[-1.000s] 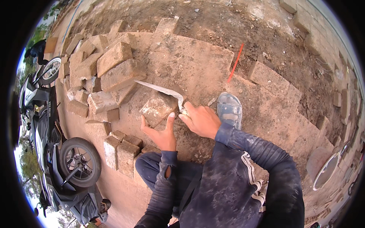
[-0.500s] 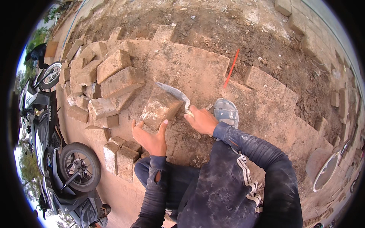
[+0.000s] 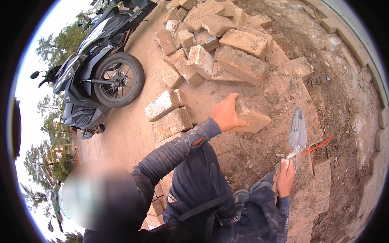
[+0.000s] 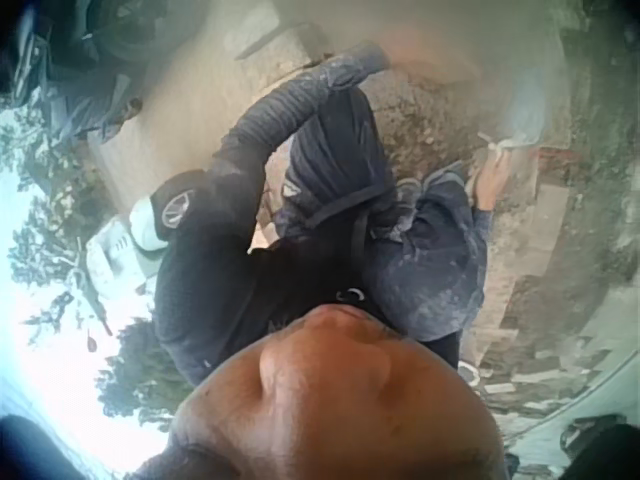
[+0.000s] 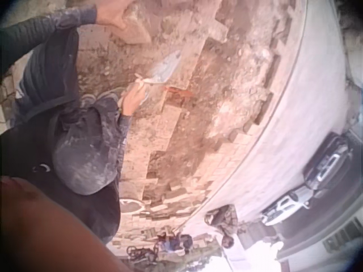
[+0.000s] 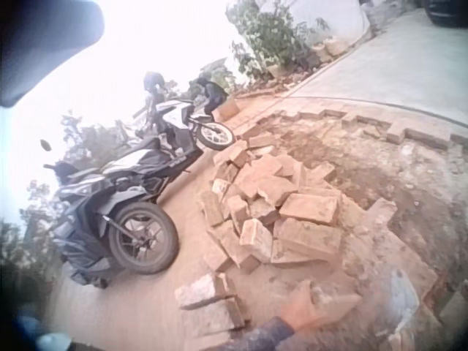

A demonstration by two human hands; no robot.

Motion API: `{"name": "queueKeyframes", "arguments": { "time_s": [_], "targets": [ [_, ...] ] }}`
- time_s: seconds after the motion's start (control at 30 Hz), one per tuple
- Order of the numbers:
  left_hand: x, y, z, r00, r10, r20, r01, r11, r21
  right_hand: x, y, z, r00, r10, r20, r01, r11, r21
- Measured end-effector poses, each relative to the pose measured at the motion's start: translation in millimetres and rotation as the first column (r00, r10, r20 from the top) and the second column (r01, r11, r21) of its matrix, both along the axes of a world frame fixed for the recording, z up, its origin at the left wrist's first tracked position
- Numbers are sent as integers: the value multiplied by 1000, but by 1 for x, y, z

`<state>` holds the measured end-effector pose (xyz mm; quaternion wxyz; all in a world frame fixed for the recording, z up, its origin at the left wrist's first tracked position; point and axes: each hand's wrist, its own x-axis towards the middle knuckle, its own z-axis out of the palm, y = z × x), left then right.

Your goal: The person scoops mortar from a bucket using a trowel and applies it to the ground and bricks. They then place and adjust the bricks to form a patterned walkway, occasionally tapping them with the trowel to level them.

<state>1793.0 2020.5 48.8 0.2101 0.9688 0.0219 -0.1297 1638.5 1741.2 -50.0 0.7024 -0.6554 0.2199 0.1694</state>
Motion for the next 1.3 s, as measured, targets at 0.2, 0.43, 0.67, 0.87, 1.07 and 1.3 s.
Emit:
{"name": "queueKeyframes", "arguments": {
  "time_s": [0.2,0.43,0.67,0.87,1.07,1.3],
  "targets": [
    [-10,111,52,910,400,114,-397,917,-43,-41,-47,26,991,-116,-70,112,992,-55],
    [-48,262,120,745,666,36,-593,687,-419,-62,-67,37,955,-271,-119,233,937,-258],
    [-96,452,37,791,611,-24,-605,776,-176,-85,-59,2,990,-119,73,138,763,-631],
    [-96,428,-4,888,433,154,-451,885,113,-88,-52,11,967,-253,30,239,859,-453],
    [-55,380,24,890,364,274,-433,865,256,-79,-40,30,938,-345,-44,320,906,-278],
    [41,181,19,866,-338,369,247,930,274,-57,-18,50,929,-335,-157,314,938,-144]
  ]
}}
